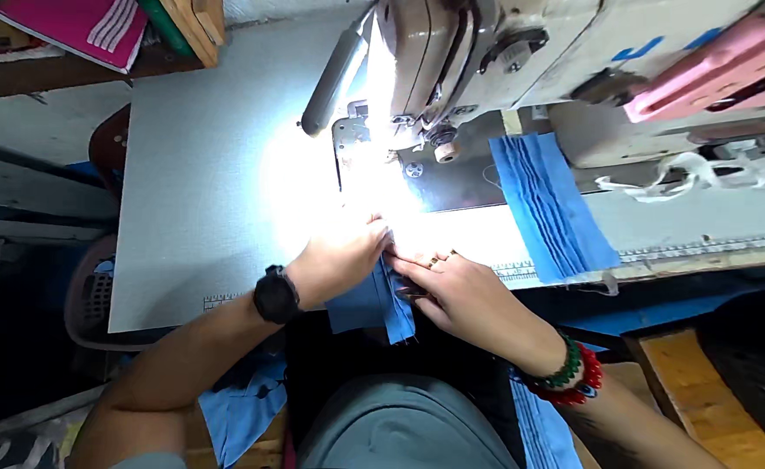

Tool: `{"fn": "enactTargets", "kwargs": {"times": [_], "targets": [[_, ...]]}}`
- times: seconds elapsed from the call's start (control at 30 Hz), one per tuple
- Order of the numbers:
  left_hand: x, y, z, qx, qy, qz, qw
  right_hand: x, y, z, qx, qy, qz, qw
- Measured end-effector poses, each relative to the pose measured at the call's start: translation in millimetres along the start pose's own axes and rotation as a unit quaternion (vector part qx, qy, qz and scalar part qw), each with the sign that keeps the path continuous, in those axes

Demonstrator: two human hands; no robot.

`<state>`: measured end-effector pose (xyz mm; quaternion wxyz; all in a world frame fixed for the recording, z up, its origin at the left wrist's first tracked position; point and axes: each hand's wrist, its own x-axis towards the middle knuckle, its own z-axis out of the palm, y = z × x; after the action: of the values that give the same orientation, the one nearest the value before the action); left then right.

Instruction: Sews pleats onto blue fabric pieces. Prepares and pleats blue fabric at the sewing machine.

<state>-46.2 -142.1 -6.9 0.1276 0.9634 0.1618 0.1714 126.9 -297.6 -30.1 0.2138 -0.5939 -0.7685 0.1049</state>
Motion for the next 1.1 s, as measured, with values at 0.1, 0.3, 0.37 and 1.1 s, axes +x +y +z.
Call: {"fn": "enactTargets", "kwargs": {"times": [0.1, 0.3, 0.37, 1.1], "targets": [[-17.7, -9.1, 13.7, 0.036, 0.001, 0.027, 0.999, -1.1, 1.4, 3.2, 0.006, 0.009, 0.006, 1.000], [-15.7, -23.0, 13.4, 0.070, -0.029, -0.019, 0.997, -1.3, -0.8, 4.9, 0.003, 0.008, 0.018, 1.000], [-12.4, -26.5, 11.3, 0.066, -0.045, -0.034, 0.996, -1.2, -1.6, 5.1, 0.001, 0.007, 0.027, 1.000], [42.4, -49.2, 4.1, -0.050, -0.037, -0.174, 0.983, -0.7, -3.8, 9.1, 0.009, 0.026, 0.050, 0.998]]}}
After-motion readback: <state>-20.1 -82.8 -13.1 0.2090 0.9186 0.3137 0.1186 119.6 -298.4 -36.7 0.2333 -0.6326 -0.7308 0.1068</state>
